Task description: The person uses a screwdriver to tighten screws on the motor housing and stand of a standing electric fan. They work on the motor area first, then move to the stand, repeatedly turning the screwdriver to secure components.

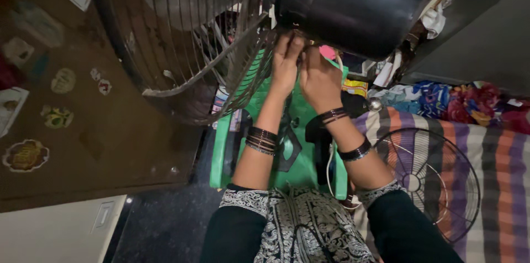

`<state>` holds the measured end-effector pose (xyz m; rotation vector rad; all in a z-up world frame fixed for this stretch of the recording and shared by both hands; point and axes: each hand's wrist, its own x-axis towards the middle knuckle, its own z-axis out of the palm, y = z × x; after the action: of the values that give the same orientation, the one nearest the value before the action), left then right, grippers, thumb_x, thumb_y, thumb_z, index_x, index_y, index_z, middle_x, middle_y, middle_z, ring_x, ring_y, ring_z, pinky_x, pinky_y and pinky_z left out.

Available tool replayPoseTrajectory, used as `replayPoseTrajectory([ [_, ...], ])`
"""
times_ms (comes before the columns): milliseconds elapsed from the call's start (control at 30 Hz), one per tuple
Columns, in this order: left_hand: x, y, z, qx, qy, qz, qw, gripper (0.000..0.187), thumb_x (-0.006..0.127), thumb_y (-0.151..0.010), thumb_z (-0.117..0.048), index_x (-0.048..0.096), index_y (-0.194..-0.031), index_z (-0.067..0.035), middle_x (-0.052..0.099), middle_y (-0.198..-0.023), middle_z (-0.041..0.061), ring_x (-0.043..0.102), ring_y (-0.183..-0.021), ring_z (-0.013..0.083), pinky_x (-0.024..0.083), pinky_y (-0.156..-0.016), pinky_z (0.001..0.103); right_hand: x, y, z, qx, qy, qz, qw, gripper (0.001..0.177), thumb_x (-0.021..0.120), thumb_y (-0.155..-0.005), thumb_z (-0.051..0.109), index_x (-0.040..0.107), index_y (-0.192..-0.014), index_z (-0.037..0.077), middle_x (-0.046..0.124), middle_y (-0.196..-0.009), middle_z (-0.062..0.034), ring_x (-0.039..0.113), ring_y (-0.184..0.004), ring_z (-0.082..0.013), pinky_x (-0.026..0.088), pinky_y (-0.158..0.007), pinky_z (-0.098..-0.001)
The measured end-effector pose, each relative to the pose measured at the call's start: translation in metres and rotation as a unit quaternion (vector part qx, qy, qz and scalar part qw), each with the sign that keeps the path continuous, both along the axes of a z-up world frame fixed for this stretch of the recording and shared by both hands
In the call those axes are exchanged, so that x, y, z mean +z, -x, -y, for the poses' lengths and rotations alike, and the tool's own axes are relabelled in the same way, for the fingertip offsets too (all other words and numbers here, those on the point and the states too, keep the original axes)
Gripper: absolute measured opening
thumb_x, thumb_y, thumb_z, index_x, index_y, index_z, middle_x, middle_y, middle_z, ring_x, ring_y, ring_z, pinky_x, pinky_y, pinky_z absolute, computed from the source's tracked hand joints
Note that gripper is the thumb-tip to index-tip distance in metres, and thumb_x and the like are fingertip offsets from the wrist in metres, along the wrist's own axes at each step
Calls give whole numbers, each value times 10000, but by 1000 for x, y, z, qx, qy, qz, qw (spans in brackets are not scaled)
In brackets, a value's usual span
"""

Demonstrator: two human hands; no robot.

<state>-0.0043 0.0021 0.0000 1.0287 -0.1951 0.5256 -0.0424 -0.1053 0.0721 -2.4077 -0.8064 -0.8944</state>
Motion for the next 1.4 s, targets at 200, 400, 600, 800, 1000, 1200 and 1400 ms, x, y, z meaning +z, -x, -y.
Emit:
replayPoseTrajectory([
  [200,2,0,0,3,17,1,1000,255,659,-1080,-259,636,-1204,-38,637,-1106,8,581,-1033,119,500,-947,315,5,-1,2,49,-67,-7,997,159,587,-1045,155,645,-1159,61,712,-1033,-185,687,-972,-391,507,-1002,-521],
  [400,5,1,1,1,0,-3,1000,260,643,-1061,-252,643,-1204,-35,647,-1084,15,589,-1007,124,490,-906,300,14,1,3,30,-11,-7,999,176,597,-1025,149,652,-1137,25,682,-1058,-213,658,-973,-437,507,-897,-522],
  [600,12,1,1,15,-7,7,1000,292,621,-1074,-280,621,-1230,-33,624,-1094,6,566,-1016,117,481,-946,300,13,0,-6,69,-119,3,991,189,520,-1086,142,657,-1020,31,672,-941,-195,652,-911,-419,499,-927,-501],
  [800,15,4,0,21,-27,28,999,316,612,-1085,-319,622,-1209,-29,634,-1072,20,578,-997,127,488,-930,309,12,2,2,100,-225,-308,919,360,508,-1152,262,669,-941,19,594,-622,-150,585,-546,-360,475,-612,-402],
  [1000,10,3,0,42,-65,0,997,336,621,-1086,-354,638,-1228,-50,628,-1070,-3,553,-968,105,482,-883,280,0,6,4,-30,-18,12,999,265,632,-1048,222,596,-1252,57,688,-865,-168,675,-704,-350,532,-608,-439],
  [1200,9,-1,3,-10,26,7,1000,331,657,-1063,-331,625,-1237,-51,601,-1084,-33,511,-939,72,448,-814,255,-2,-6,10,4,35,45,998,254,648,-976,109,623,-1224,64,688,-887,-155,679,-747,-345,539,-632,-447],
  [1400,7,3,1,44,-56,12,997,289,617,-1100,-322,631,-1179,-44,638,-1056,-7,566,-976,104,488,-902,279,4,6,-2,18,-87,-19,996,115,629,-1010,100,642,-1121,72,691,-836,-188,683,-734,-381,517,-635,-465],
])
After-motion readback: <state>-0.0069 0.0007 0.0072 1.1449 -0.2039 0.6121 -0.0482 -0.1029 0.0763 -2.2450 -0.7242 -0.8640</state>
